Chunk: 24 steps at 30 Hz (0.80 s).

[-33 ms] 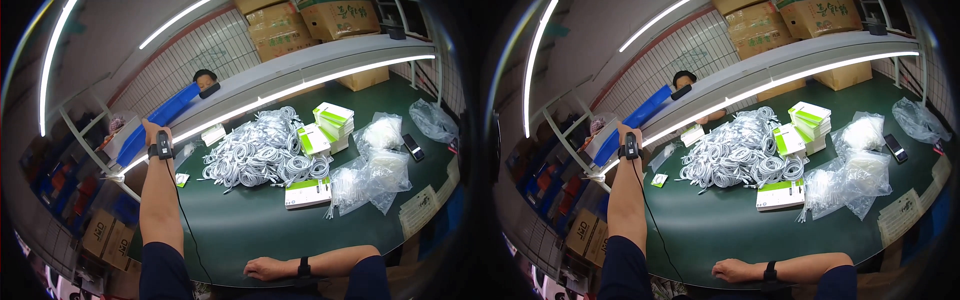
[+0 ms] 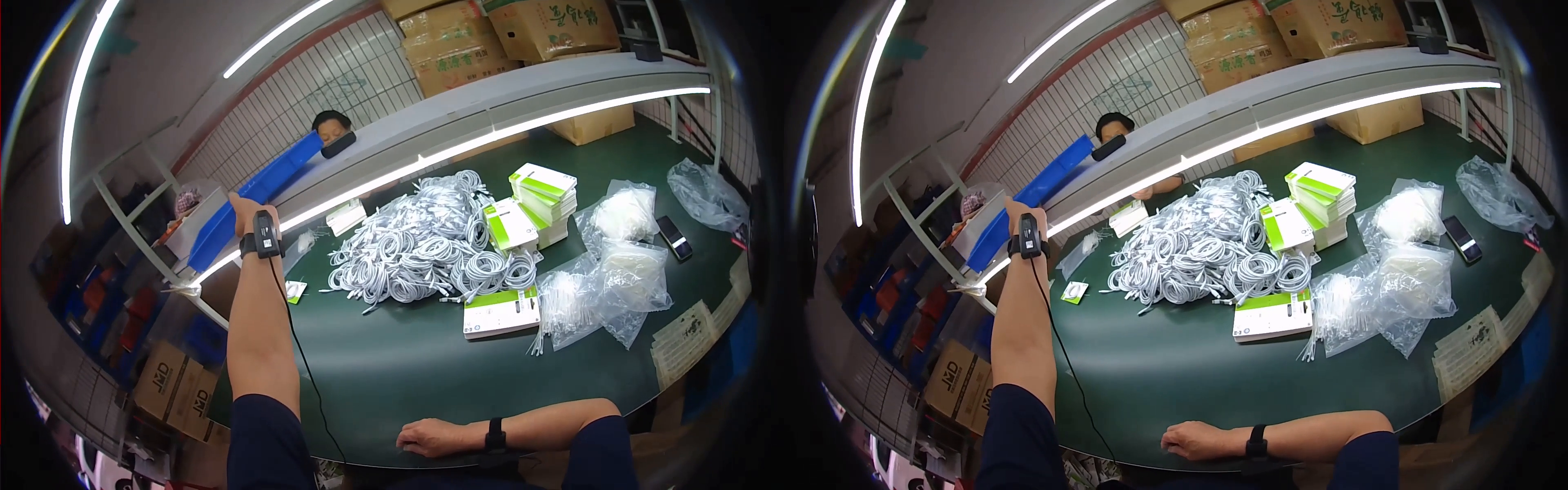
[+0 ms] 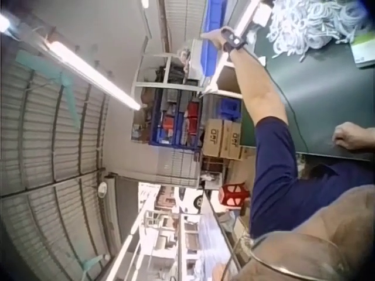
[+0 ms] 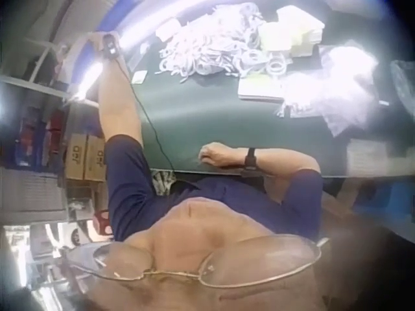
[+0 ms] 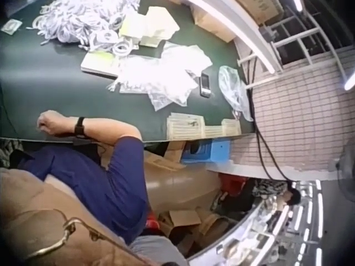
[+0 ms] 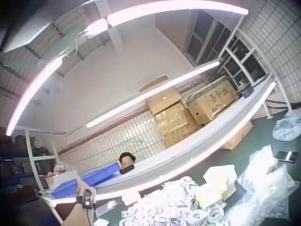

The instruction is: The person picks up a cardboard backing and a coiled cable, fits the cable onto the backing, and secures it by threading a plastic tie through the holes. After repeating this process for a second cable, the person places the finished products into a large cardboard bin.

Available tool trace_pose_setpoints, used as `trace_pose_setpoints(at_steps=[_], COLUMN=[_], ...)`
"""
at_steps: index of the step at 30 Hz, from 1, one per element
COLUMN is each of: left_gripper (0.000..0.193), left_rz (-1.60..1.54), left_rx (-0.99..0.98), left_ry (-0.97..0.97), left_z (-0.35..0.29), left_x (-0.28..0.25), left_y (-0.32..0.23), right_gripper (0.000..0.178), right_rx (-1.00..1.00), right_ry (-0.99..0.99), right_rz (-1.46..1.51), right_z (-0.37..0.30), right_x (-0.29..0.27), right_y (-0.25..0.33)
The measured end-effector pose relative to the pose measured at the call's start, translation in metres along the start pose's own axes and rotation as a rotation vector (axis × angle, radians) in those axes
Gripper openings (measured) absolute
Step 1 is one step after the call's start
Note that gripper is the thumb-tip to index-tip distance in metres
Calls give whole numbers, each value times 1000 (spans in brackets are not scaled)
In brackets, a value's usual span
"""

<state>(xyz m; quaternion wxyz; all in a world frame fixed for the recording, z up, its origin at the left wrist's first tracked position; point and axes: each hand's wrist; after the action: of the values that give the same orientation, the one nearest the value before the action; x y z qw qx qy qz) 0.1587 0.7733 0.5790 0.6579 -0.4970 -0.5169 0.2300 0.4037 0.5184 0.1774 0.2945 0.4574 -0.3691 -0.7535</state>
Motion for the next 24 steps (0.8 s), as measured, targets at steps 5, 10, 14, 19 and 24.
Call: trace_pose_setpoints(at_steps=[5, 10, 14, 19, 24], left_gripper=[71, 68, 41, 33, 46], left_rz=[218, 305, -70, -19, 250], left_rx=[-7, 2, 111, -221, 70], left_ry=[-59, -14, 189, 430, 650], left_z=[15, 54, 61, 56, 115], left_x=[9, 19, 15, 2, -16], left_y=[8, 8, 14, 35, 35], right_gripper=[17, 17, 16, 15, 14], right_rx=[-32, -44, -54, -38, -105], right_ry=[-26, -8, -15, -35, -65], right_rz=[-25, -21, -17, 5, 39], right_z=[0, 2, -1, -7, 4], right_x=[3, 2, 5, 7, 8], right_y=[-4, -4, 0, 3, -1])
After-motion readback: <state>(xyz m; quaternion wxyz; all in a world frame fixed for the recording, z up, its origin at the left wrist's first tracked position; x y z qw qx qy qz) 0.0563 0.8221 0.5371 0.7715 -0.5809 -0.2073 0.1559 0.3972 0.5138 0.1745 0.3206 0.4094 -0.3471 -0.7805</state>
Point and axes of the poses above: each hand's wrist, its own z-axis towards the middle knuckle, its own x-axis out of the palm, y = z × x, and after that the axes turned 2 degrees about z, right-handed
